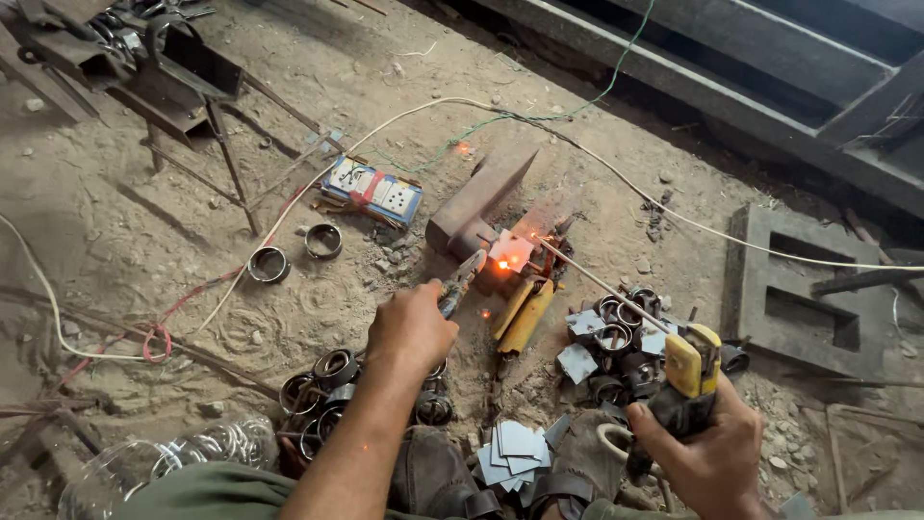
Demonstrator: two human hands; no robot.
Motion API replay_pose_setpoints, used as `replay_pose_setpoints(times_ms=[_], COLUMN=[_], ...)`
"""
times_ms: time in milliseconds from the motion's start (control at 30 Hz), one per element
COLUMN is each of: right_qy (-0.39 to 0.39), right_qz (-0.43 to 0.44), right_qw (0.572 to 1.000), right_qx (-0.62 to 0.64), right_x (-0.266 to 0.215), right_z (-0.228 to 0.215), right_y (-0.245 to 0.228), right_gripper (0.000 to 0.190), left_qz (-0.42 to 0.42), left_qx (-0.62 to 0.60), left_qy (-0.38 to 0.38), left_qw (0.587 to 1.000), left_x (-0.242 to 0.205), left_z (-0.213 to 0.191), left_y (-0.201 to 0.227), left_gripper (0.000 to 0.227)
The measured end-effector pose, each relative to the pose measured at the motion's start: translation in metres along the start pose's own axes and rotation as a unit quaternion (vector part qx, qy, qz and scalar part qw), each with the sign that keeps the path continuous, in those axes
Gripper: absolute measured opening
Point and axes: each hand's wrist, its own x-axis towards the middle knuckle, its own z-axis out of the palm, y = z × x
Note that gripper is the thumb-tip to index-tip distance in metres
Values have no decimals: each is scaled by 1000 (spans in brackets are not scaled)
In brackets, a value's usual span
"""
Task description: The person welds small metal rings to square metal plates using a handheld welding tool. They hold the parts with pliers, apply the welding rod to create a joint, and then place the finished pieces aside. The process is repeated for multiple units.
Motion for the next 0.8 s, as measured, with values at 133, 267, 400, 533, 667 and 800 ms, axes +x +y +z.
replay_pose_setpoints(times_ms=[133, 267, 400, 533, 667, 800], right_qy=[-16, -24, -26, -34, -22, -13], right_qz=[29, 25, 28, 59, 45, 49], right_qw=[999, 999, 999, 998, 999, 999], right_qx=[-21, 0, -3, 3, -7, -12], right_x=[1, 0, 2, 1, 1, 3], right_z=[0, 1, 1, 3, 3, -3], right_y=[-1, -8, -14, -14, -11, -4], right_gripper=[48, 51, 48, 48, 52, 55], left_qz=[10, 6, 13, 3, 7, 12], left_qx=[6, -16, -36, -33, -21, -7], left_qy=[8, 3, 17, 11, 4, -10], left_qw=[1000, 1000, 999, 999, 1000, 1000], left_x=[-5, -6, -4, -3, -5, -6], left_z=[-7, -6, -5, -6, -5, -2], left_y=[7, 10, 12, 16, 16, 20], left_gripper=[59, 67, 71, 70, 70, 70])
